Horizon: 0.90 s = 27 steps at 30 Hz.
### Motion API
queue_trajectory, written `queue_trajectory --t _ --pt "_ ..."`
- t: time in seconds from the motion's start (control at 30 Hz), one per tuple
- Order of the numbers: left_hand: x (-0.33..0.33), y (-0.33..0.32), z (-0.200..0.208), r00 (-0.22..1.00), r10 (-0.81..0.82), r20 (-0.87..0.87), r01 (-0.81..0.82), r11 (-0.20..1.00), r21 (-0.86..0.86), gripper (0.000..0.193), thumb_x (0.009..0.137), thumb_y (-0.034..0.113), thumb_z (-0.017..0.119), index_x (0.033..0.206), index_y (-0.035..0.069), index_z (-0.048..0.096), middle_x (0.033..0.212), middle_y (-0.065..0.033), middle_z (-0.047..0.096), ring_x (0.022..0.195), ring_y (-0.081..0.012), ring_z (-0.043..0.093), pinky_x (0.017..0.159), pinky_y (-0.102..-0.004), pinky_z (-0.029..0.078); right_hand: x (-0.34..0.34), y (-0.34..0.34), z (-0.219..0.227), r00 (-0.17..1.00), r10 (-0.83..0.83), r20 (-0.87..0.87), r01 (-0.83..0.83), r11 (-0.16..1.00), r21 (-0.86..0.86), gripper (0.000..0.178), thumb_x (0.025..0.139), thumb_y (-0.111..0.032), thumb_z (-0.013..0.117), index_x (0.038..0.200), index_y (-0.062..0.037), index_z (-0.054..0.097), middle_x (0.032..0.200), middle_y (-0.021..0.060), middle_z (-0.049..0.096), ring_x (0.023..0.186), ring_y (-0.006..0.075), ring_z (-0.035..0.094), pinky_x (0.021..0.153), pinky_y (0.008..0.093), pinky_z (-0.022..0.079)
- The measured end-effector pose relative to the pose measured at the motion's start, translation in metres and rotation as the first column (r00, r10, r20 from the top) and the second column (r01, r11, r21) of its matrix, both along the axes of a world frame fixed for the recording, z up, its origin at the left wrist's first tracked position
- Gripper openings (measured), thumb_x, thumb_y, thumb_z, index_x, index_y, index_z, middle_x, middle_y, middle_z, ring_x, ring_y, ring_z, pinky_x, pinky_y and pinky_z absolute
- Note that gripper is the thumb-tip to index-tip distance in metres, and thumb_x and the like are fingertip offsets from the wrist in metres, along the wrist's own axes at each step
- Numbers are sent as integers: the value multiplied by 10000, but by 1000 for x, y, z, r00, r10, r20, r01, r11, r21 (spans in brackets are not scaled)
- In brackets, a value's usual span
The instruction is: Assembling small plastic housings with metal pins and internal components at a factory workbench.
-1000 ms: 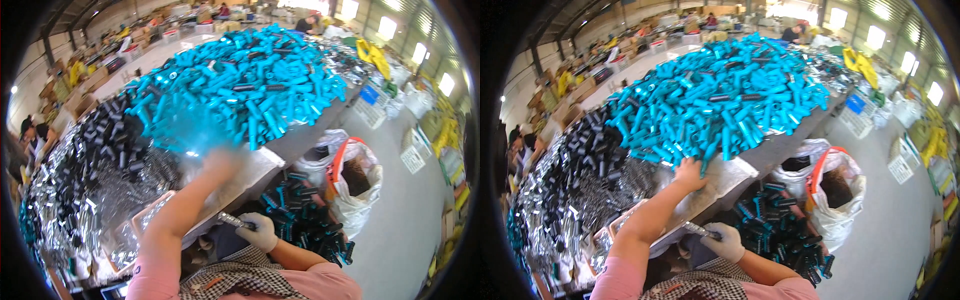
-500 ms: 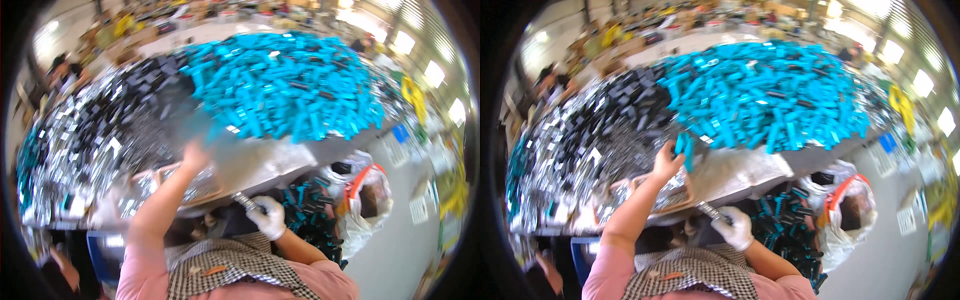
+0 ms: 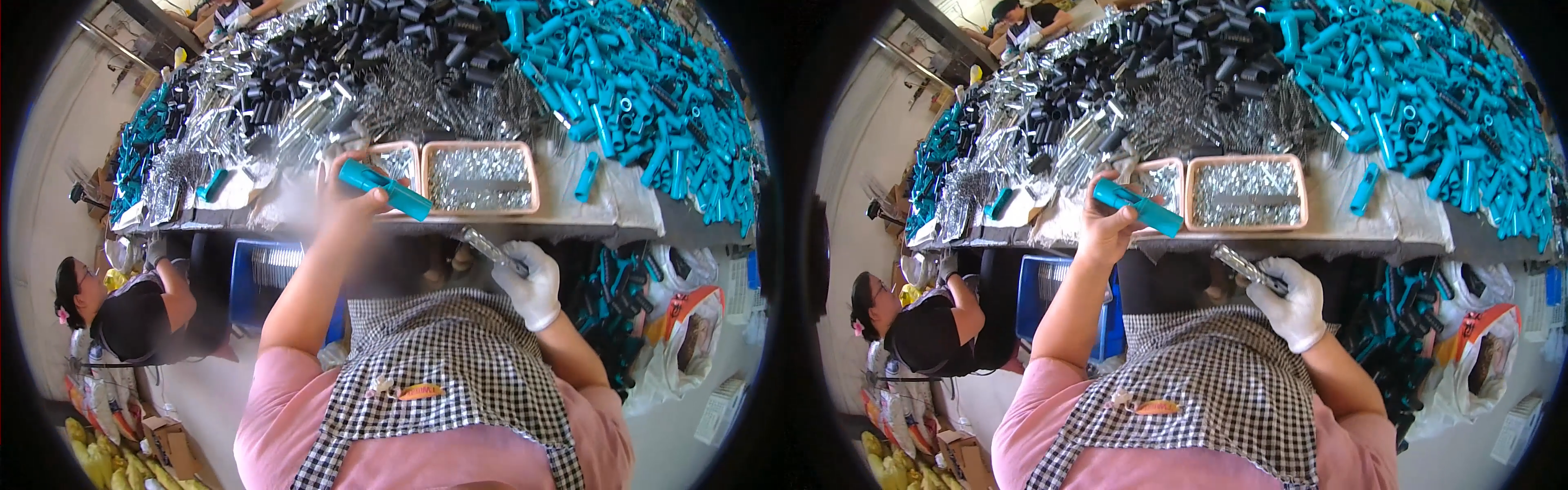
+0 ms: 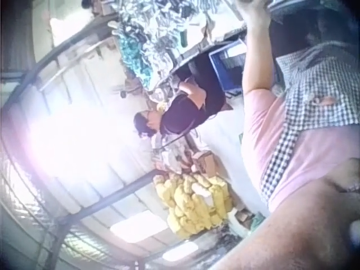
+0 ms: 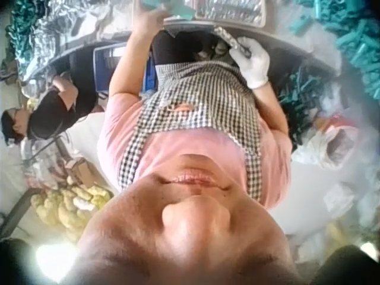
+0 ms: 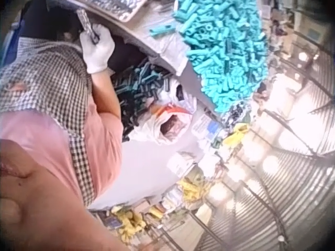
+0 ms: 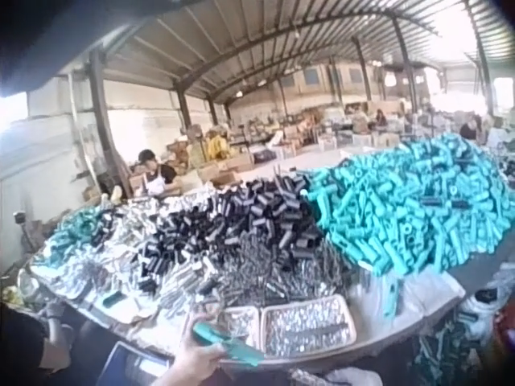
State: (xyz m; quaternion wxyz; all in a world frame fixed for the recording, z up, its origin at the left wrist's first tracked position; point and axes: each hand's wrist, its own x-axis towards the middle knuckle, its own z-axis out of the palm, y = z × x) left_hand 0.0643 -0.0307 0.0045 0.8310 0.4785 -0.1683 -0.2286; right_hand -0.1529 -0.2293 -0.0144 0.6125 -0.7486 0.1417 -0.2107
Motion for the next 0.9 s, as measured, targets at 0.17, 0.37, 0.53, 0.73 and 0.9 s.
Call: queue_trajectory --t 0.17,0.37,0.53,0.73,0.9 --pt "-18 40 -21 993 -116 2 113 974 194 543 661 125 846 1081 97 503 1061 -162 641 1051 -401 617 786 -443 602 15 8 9 988 142 -55 -150 969 -194 263 677 -66 751 908 18 656 822 144 681 709 230 674 677 290 526" --pt "-26 54 -29 960 -221 172 156 932 328 475 667 100 842 1027 50 536 1065 -152 648 958 -276 653 796 -353 575 25 8 22 974 203 -95 -223 923 -312 257 637 -112 772 852 -11 675 810 156 667 697 267 674 646 321 536" --pt "-29 62 -6 426 -617 662 23 739 674 542 607 267 882 1020 -16 673 881 -150 661 793 -303 659 703 -357 532 22 16 26 922 385 -40 -348 780 -521 277 629 -197 794 840 -55 681 764 136 662 650 287 658 592 348 528" --pt "-56 47 -8 335 -523 784 100 847 523 368 689 166 801 977 -15 663 808 -137 638 697 -317 625 604 -384 517 14 34 15 871 398 -288 -488 774 -405 524 613 -388 855 940 -29 658 797 182 658 743 352 668 645 384 541" --pt "-56 26 -19 345 -504 792 127 861 493 360 696 157 789 974 -22 647 836 -152 627 726 -333 623 620 -396 517 31 38 9 915 384 -121 -399 829 -393 519 630 -413 845 943 -35 677 764 167 658 734 352 667 623 377 532"
